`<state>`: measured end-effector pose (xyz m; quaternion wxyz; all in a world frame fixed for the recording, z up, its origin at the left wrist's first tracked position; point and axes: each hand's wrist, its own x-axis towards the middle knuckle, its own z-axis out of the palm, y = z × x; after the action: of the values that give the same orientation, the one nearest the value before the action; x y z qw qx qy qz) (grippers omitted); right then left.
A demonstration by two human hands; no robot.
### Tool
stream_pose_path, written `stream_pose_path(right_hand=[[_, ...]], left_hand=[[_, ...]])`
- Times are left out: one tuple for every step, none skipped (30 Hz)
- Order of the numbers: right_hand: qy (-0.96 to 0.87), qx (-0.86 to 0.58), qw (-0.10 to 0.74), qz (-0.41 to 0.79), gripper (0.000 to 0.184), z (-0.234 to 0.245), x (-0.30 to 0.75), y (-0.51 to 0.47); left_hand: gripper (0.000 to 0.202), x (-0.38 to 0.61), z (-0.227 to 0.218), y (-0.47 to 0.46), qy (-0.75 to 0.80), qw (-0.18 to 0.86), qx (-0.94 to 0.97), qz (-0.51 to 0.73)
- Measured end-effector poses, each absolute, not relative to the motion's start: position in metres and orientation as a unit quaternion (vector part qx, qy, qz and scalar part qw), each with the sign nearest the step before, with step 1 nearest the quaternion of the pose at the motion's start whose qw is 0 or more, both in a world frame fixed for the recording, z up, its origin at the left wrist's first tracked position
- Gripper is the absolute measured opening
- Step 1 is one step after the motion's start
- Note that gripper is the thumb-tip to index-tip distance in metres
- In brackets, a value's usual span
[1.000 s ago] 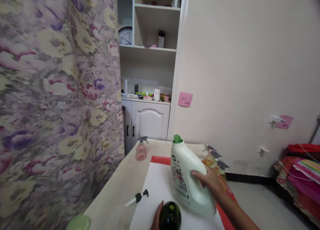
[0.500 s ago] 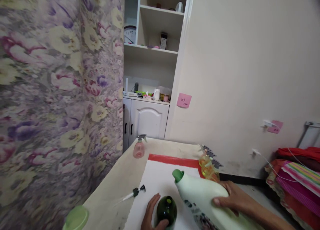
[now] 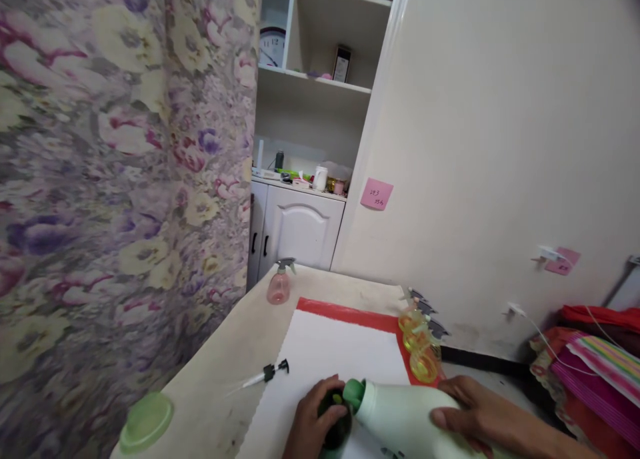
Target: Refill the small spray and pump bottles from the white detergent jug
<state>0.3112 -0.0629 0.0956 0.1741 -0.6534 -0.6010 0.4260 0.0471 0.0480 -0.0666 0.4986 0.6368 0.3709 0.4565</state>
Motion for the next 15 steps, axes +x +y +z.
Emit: stream_pose_path(right_hand=[[-0.606, -0.649, 0.170, 0.427, 0.033, 0.096, 0.311, -0.061], [-0.609, -0.645, 0.168, 0.429, 0.033, 0.097, 0.311, -0.060], [-0.612, -0.642, 0.165, 0.431, 0.032, 0.098, 0.311, -0.059], [-0.615, -0.640, 0.162, 0.432, 0.033, 0.100, 0.311, -0.058], [-0.618, -0.639, 0.160, 0.429, 0.035, 0.101, 0.311, -0.057], [-0.620, -0.641, 0.157, 0.424, 0.036, 0.102, 0.311, -0.056], [-0.620, -0.645, 0.153, 0.419, 0.038, 0.103, 0.311, -0.055], [-0.623, -0.649, 0.149, 0.412, 0.039, 0.105, 0.310, -0.054], [-0.627, -0.650, 0.143, 0.406, 0.039, 0.106, 0.310, -0.053], [-0.632, -0.648, 0.138, 0.401, 0.039, 0.108, 0.309, -0.052], [-0.637, -0.647, 0.132, 0.397, 0.038, 0.110, 0.308, -0.051], [-0.641, -0.647, 0.126, 0.393, 0.037, 0.112, 0.307, -0.050], [-0.644, -0.649, 0.118, 0.387, 0.035, 0.115, 0.306, -0.049], [-0.647, -0.654, 0.110, 0.377, 0.033, 0.117, 0.305, -0.048], [-0.651, -0.659, 0.102, 0.363, 0.031, 0.120, 0.303, -0.048]], left_hand=[[0.030, 0.048, -0.067, 0.049, 0.366, 0.500, 0.638, 0.457], [0.029, 0.048, -0.067, 0.049, 0.364, 0.502, 0.637, 0.457], [0.028, 0.048, -0.067, 0.050, 0.364, 0.504, 0.636, 0.457], [0.028, 0.049, -0.066, 0.051, 0.365, 0.507, 0.634, 0.456], [0.028, 0.049, -0.066, 0.051, 0.365, 0.510, 0.633, 0.454], [0.028, 0.050, -0.066, 0.052, 0.366, 0.512, 0.632, 0.453], [0.028, 0.051, -0.067, 0.052, 0.366, 0.513, 0.630, 0.453], [0.027, 0.051, -0.067, 0.053, 0.367, 0.513, 0.629, 0.454], [0.027, 0.051, -0.068, 0.053, 0.366, 0.513, 0.628, 0.456], [0.027, 0.052, -0.069, 0.054, 0.366, 0.513, 0.627, 0.458], [0.026, 0.052, -0.070, 0.054, 0.366, 0.513, 0.626, 0.459], [0.025, 0.052, -0.070, 0.054, 0.365, 0.513, 0.627, 0.460], [0.025, 0.052, -0.071, 0.054, 0.363, 0.513, 0.628, 0.459], [0.025, 0.052, -0.071, 0.054, 0.361, 0.512, 0.630, 0.459], [0.024, 0.052, -0.071, 0.054, 0.361, 0.512, 0.630, 0.459]])
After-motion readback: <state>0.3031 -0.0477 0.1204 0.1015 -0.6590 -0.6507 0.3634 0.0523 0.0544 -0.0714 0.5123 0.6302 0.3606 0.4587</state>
